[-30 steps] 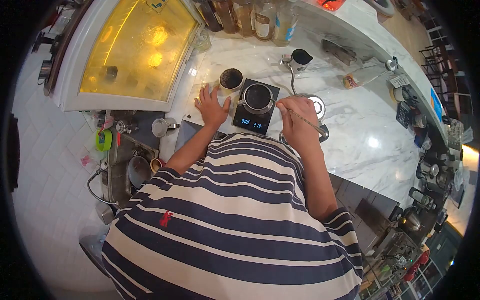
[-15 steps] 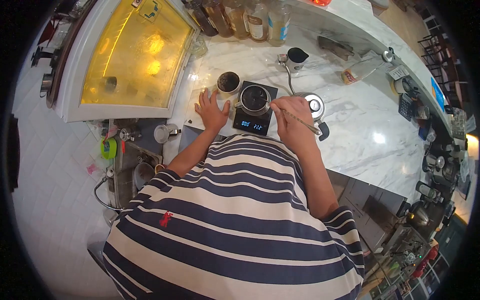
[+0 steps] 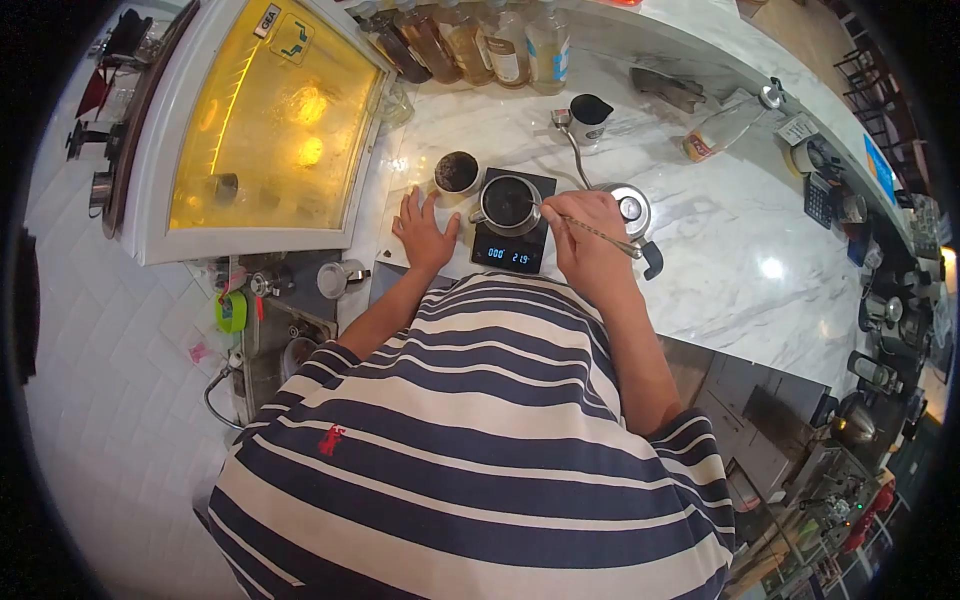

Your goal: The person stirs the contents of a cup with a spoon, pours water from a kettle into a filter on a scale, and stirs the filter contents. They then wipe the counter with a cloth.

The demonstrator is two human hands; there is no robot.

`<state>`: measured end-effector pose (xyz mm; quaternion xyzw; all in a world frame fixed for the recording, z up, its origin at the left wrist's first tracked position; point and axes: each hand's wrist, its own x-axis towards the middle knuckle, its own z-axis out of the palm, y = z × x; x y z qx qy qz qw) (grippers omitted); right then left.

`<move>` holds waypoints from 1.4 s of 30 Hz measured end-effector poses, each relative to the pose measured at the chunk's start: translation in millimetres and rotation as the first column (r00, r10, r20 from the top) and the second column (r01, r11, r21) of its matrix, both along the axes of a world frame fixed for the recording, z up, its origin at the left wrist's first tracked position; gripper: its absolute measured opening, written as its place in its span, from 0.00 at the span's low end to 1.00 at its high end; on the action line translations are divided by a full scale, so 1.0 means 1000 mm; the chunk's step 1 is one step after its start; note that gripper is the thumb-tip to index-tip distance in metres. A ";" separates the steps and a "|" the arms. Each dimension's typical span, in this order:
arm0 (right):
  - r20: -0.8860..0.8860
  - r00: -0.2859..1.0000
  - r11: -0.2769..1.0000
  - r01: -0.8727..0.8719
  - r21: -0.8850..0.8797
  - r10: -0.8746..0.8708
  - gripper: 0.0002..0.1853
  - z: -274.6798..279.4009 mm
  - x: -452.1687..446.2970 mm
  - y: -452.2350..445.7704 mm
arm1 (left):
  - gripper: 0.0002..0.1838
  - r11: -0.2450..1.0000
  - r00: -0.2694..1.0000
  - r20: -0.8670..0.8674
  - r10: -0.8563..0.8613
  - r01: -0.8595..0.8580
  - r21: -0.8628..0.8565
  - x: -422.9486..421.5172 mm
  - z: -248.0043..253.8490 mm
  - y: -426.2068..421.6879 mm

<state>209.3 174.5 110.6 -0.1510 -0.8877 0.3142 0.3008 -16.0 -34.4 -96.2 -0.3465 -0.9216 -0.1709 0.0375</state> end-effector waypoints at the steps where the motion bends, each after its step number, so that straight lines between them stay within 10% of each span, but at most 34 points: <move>1: 0.007 1.000 1.000 -0.014 -0.009 0.014 0.05 -0.003 -0.001 0.000 | 0.36 1.000 1.000 -0.006 0.003 -0.003 -0.009 0.000 0.001 0.000; 42: 0.037 0.999 1.000 -0.001 0.022 0.000 0.04 0.003 0.003 0.001 | 0.38 0.992 0.992 0.005 -0.125 0.125 -0.031 -0.012 -0.001 -0.021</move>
